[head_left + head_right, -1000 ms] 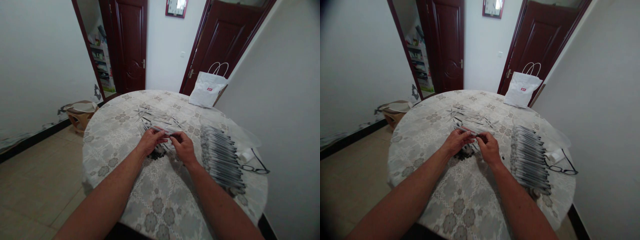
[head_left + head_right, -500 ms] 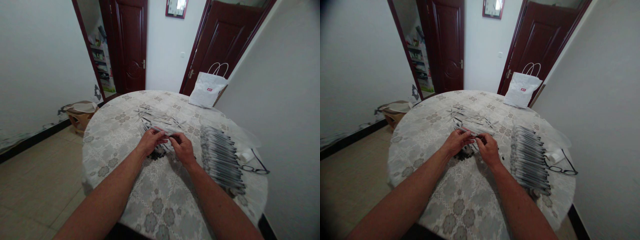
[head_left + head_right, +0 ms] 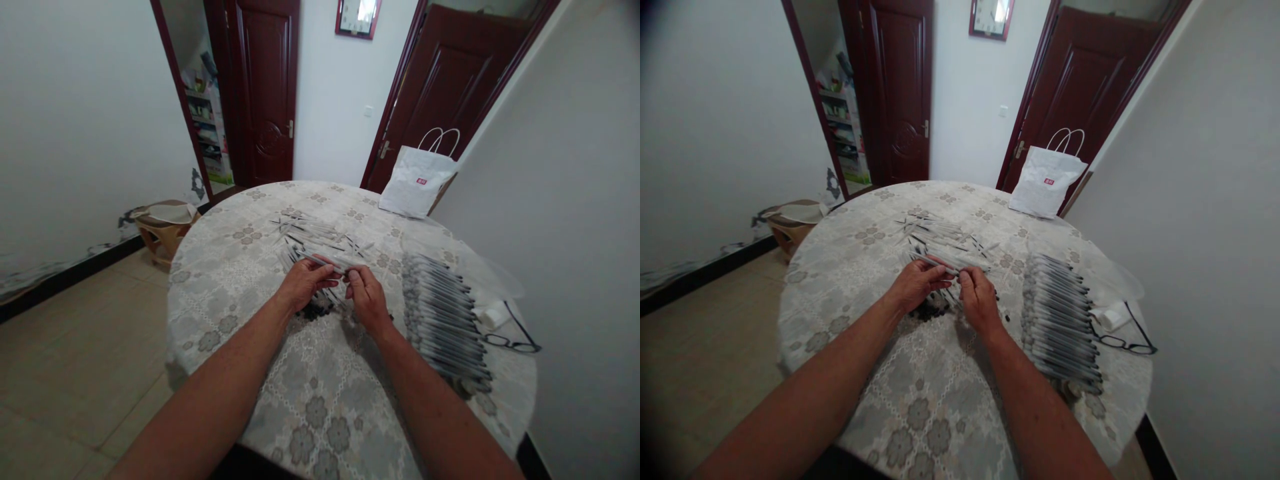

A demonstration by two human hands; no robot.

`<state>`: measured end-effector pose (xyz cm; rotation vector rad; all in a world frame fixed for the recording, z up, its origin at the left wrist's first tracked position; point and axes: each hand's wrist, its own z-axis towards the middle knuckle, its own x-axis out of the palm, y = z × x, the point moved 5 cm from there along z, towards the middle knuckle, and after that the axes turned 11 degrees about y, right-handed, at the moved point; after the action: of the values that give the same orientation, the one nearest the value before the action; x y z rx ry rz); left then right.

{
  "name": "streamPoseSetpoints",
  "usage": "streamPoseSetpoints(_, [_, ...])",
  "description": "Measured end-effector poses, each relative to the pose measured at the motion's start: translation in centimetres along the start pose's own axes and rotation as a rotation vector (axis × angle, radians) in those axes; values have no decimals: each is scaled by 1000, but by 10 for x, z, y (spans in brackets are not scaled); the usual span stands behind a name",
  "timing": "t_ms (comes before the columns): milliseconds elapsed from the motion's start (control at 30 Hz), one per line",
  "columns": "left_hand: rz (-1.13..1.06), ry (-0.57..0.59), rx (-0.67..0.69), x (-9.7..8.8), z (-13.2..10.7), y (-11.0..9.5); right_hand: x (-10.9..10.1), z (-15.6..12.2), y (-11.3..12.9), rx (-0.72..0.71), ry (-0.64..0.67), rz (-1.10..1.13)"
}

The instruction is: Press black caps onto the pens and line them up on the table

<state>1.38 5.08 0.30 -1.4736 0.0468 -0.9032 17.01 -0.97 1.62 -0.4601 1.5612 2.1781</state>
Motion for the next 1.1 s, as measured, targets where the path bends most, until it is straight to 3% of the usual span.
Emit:
streamPoseSetpoints(133, [-18,-14,-1,-1,0,0,0,0,1,-23,-5,-25])
streamPoseSetpoints(333, [32,59,-20,0,1,2,5,1,-2,-8,68,5])
streamPoseSetpoints(533, [14,-5,1,-3,1,-1,1,0,-3,-42,-11,37])
streamPoseSetpoints(767, [47,61,-22,0,1,2,5,1,-3,-42,70,-25])
streamPoseSetpoints(900, [46,44,-13,-2,2,3,3,0,-6,-23,27,42])
streamPoseSetpoints(1100, [52,41,-17,-2,1,3,2,0,-3,-54,17,-57])
